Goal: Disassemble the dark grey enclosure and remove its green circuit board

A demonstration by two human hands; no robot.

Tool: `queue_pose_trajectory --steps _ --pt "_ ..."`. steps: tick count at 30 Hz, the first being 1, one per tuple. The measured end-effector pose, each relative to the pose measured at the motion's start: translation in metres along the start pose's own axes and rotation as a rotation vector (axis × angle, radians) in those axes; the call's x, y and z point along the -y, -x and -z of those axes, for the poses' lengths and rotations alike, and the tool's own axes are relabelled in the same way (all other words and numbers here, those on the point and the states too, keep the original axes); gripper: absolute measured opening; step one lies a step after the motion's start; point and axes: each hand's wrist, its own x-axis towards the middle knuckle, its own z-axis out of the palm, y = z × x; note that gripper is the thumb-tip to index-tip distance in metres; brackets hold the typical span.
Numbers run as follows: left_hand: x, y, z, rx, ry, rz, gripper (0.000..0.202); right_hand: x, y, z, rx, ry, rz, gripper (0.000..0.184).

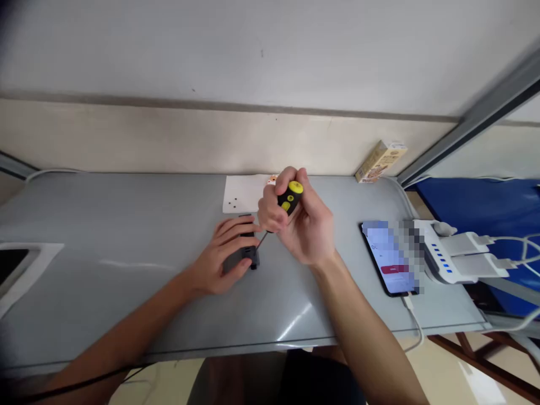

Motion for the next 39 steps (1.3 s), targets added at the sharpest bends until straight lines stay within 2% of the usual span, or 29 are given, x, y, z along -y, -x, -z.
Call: queue_pose_trajectory --steps 5,11,22,28,35,39 --pt "0.0015 0.0012 -0.0017 -0.007 0.008 0.001 0.03 -0.0002 -0.0005 -0.0009 0.03 -0.012 -0.015 0.034" --pt "0.0027 0.0017 -0.0024 -0.006 -0.012 -0.011 0.03 0.0003 -0.0004 -0.0015 0.007 -0.01 -0.013 0.036" --pt "0.0022 0.0032 -0.003 -0.009 -0.012 -0.018 0.03 -0.0026 -0.0035 0.0006 0.078 -0.094 -0.003 0.036" --pt "0.0022 0.003 -0.0031 0.0 -0.007 -0.014 0.03 -0.0032 -0.0041 0.0009 0.083 -0.054 -0.008 0.035" --pt "0.0 0.0022 -0.003 0.0 -0.007 -0.005 0.026 -0.0026 -0.0039 0.0001 0.032 0.019 0.021 0.033" --pt "0.0013 0.0034 -0.0043 -0.004 -0.014 -0.001 0.026 -0.0036 -0.0035 -0.0006 0.053 0.02 0.029 0.034"
